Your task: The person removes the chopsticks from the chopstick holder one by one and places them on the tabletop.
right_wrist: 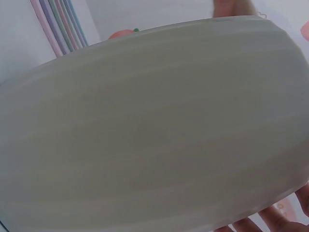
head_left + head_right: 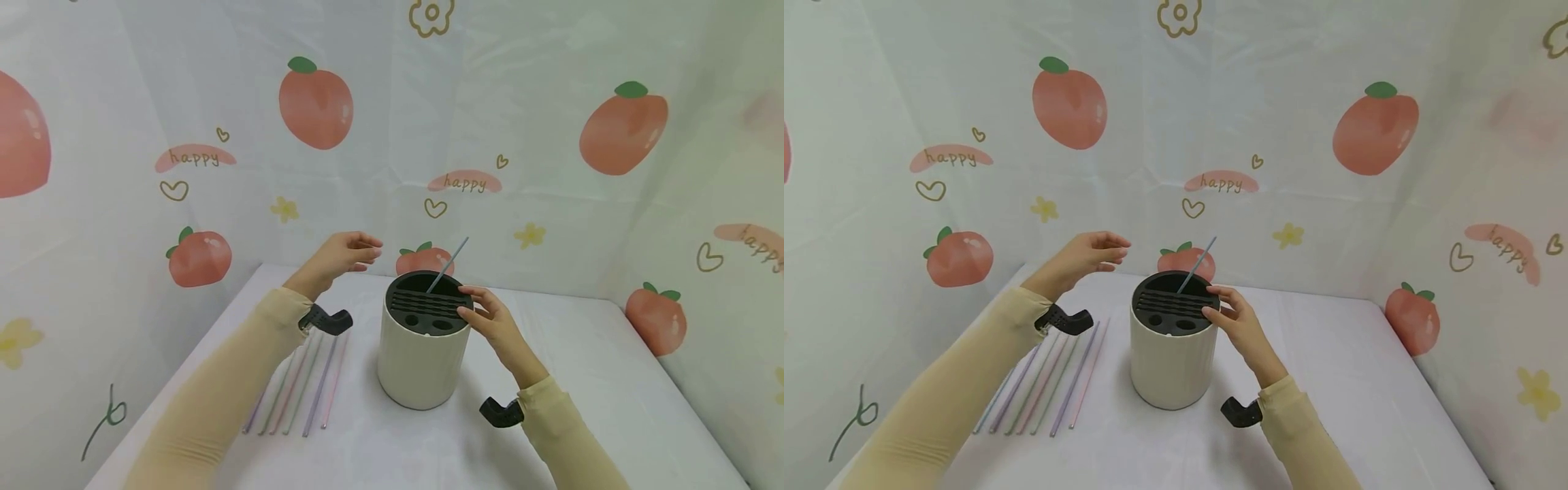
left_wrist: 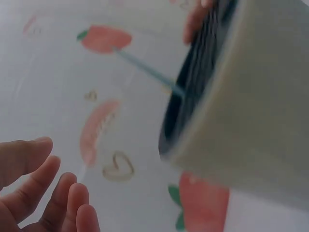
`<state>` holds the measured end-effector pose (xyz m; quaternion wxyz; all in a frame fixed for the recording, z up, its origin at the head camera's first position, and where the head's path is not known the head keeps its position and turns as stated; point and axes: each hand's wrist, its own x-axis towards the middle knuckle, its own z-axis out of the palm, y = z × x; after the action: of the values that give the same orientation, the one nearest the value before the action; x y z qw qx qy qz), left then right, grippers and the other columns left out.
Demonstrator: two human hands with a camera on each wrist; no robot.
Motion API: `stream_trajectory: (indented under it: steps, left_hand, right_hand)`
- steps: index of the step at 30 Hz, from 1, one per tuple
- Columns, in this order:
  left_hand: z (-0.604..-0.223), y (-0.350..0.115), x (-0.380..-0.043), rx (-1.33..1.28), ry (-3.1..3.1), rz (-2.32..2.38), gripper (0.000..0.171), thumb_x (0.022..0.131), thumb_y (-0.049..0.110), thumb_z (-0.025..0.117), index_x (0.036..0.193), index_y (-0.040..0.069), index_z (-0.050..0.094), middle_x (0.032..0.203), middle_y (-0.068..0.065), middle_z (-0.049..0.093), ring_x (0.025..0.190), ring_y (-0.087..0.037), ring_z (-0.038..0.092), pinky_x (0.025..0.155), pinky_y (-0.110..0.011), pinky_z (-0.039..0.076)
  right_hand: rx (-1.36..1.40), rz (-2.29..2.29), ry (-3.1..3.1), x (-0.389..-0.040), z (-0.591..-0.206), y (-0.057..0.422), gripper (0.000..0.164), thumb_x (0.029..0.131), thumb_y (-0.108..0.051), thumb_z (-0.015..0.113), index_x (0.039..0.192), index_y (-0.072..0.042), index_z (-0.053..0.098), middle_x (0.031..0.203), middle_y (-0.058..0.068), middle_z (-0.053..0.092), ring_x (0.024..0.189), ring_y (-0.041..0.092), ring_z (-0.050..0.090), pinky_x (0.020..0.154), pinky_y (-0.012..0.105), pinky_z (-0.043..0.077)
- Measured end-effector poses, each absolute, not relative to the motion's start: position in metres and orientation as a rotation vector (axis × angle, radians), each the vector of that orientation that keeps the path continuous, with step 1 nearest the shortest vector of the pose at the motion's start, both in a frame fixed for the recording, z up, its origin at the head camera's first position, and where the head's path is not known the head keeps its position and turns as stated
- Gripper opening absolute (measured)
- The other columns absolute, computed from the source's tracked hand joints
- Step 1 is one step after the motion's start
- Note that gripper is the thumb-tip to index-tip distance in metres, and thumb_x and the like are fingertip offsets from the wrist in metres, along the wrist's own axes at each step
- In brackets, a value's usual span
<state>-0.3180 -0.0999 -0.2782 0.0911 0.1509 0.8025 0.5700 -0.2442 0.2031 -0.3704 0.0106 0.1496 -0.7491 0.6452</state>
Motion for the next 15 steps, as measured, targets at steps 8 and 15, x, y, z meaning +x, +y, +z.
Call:
stream_trajectory:
  steps: [8,15]
  left_hand:
    - [-0.255,-0.035,-0.322,0.563,2.362,1.615,0.028,0.095,0.017,0.063,0.12,0.005,0.062,0.124,-0.015,0.062,0.108,-0.026,0.062,0.093,-0.038,0.053]
    - [-0.258,-0.003,-0.329,0.594,2.368,1.509,0.025,0.094,0.015,0.064,0.117,0.005,0.064,0.124,-0.015,0.062,0.104,-0.025,0.063,0.092,-0.037,0.054]
  right_hand:
    - [0.464,2.024,-2.323,-0.245,-0.372,0.204,0.045,0.097,-0.012,0.058,0.137,0.0,0.043,0.131,0.011,0.047,0.107,0.007,0.058,0.092,0.02,0.047]
    - [0.456,2.04,-2.318,-0.247,-0.372,0.203,0.045,0.097,-0.011,0.058,0.137,-0.001,0.043,0.134,0.014,0.046,0.108,0.007,0.059,0.092,0.021,0.048]
